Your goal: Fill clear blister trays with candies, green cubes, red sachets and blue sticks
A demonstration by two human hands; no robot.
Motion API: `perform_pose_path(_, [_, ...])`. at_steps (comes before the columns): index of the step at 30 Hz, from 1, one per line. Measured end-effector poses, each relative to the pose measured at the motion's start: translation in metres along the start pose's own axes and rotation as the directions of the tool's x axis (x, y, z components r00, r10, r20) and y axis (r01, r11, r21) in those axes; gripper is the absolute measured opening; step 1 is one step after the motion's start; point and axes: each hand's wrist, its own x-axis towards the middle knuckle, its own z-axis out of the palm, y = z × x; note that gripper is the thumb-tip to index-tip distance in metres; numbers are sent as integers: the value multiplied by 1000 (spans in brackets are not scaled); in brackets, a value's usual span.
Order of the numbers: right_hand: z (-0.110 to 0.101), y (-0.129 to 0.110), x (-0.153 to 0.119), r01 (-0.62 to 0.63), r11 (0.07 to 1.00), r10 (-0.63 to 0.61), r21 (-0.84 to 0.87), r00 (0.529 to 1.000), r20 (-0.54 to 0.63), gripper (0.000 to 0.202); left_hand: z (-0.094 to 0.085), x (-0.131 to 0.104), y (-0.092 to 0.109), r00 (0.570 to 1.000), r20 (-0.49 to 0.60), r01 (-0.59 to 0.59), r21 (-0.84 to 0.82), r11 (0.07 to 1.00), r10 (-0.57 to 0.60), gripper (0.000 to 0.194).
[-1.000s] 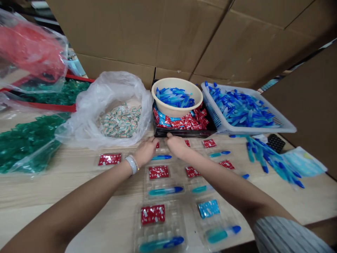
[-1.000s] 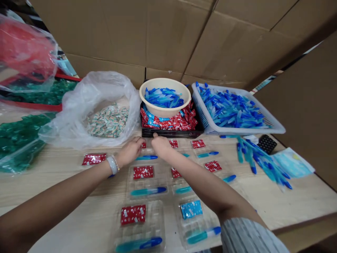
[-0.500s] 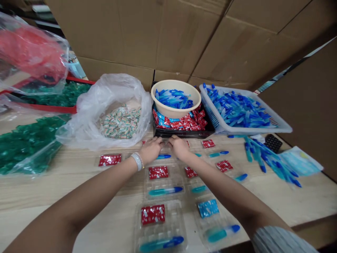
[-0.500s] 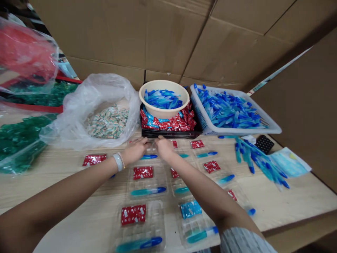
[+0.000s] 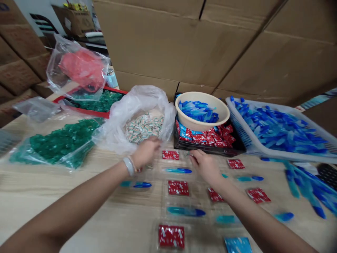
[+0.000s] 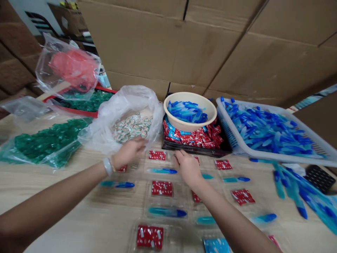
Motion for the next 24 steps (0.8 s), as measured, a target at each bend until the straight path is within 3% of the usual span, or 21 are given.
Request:
perform_pose_path(2, [-15,-21,18,67,996,-65,51,997,-34,24,-19,1,-50,984,-60,172,18,985,-170,29])
perform_pose_path(4, [-27,-46,51,122,991,-120,55,992,-37,26,-32,9,-95,937,-89,341,23,940,-338,32])
perform_pose_path(6, [-32,-72,93,133,989,-131,58,991,-30,29,-38,21,-125,900,-89,429,22,903,-426,34])
perform_pose_path(8, [-30,-93,138,130,986,-129,101,991,-18,27,-39,35,-140,890,-66,454,29,890,-452,33])
perform_pose_path(11, [-15,-109,193,145,982,-156,119,984,88,31,-36,51,-146,882,-16,471,55,881,-470,27])
perform_pose_path(14, [2,-108,217,167,986,-163,15,933,320,25,-35,55,-147,890,18,454,66,889,-456,24])
perform_pose_path(16, [9,-100,216,213,977,-185,-14,879,439,20,-34,47,-148,905,37,421,57,905,-423,24])
perform_pose_path(18, [10,-90,205,322,946,-292,29,812,505,16,-34,34,-149,935,49,351,24,936,-352,26])
perform_pose_path(21, [3,-79,182,525,846,-487,91,693,532,34,-35,11,-143,982,29,187,-72,980,-185,30])
perform_pose_path(23, [0,-75,170,584,811,-498,-9,699,513,43,-35,1,-134,997,17,75,-137,988,-73,34])
perform_pose_path(24, [0,-75,166,592,802,-481,-81,719,502,36,-34,-3,-128,1000,18,28,-165,986,-25,37])
